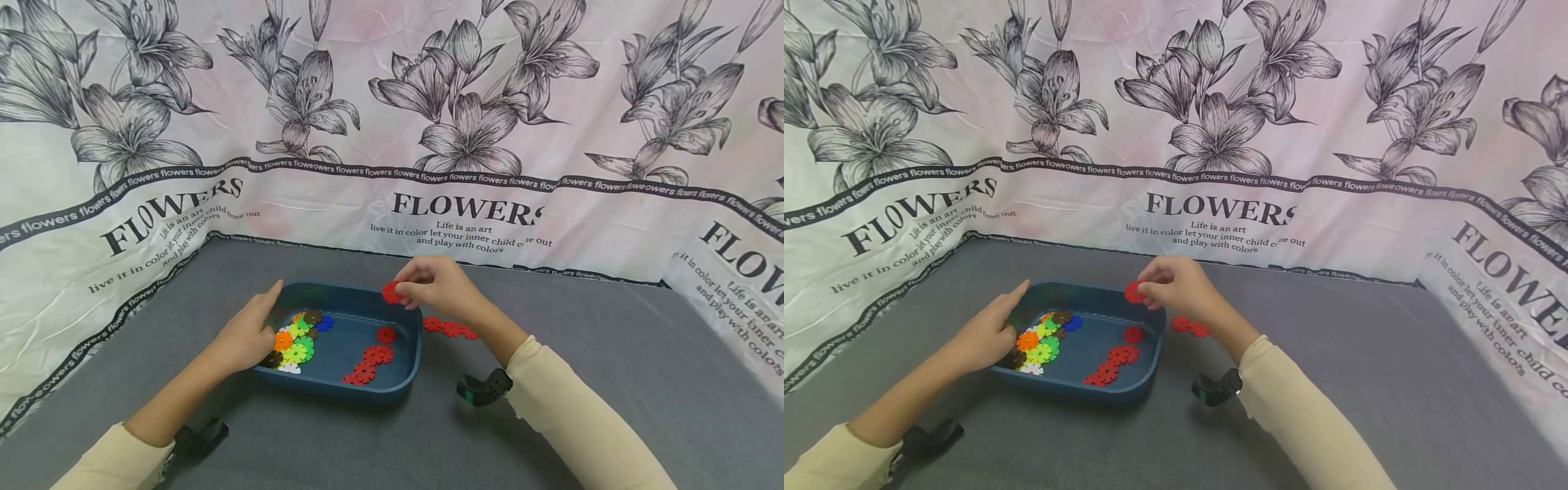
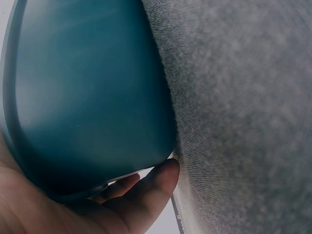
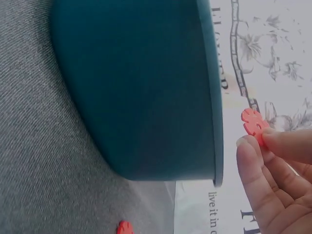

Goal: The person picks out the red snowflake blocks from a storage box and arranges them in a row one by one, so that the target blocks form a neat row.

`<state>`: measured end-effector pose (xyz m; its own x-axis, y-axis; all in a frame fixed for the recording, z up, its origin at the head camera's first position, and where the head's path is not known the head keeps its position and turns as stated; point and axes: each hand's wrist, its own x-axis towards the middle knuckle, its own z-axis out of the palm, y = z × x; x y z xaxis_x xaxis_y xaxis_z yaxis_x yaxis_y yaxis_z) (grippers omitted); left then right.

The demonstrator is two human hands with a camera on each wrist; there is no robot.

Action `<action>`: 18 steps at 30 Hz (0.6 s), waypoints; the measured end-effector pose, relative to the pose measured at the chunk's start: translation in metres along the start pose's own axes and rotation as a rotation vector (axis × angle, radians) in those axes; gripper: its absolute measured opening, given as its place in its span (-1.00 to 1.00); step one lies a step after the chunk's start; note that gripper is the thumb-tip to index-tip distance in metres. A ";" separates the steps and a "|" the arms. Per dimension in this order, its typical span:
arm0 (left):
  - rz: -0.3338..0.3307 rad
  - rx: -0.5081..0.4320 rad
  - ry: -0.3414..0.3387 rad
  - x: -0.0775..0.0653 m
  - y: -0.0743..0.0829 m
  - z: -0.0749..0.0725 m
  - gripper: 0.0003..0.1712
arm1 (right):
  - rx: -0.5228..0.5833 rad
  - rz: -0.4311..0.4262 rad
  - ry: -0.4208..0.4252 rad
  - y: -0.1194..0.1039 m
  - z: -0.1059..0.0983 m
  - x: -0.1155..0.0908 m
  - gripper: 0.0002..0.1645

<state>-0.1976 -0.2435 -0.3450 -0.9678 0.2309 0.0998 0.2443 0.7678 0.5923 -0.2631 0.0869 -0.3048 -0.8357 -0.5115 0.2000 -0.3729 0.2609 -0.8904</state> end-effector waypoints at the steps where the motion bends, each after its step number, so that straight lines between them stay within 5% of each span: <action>1: 0.000 -0.001 0.000 0.000 0.000 0.000 -0.06 | 0.007 -0.005 0.004 0.001 -0.002 -0.001 -0.89; 18: -0.008 -0.002 -0.005 0.000 -0.001 0.001 -0.05 | -0.039 0.086 0.075 0.016 -0.027 -0.025 -0.81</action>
<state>-0.1981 -0.2438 -0.3466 -0.9694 0.2279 0.0912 0.2366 0.7683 0.5948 -0.2591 0.1257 -0.3132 -0.8927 -0.4232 0.1548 -0.3126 0.3341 -0.8892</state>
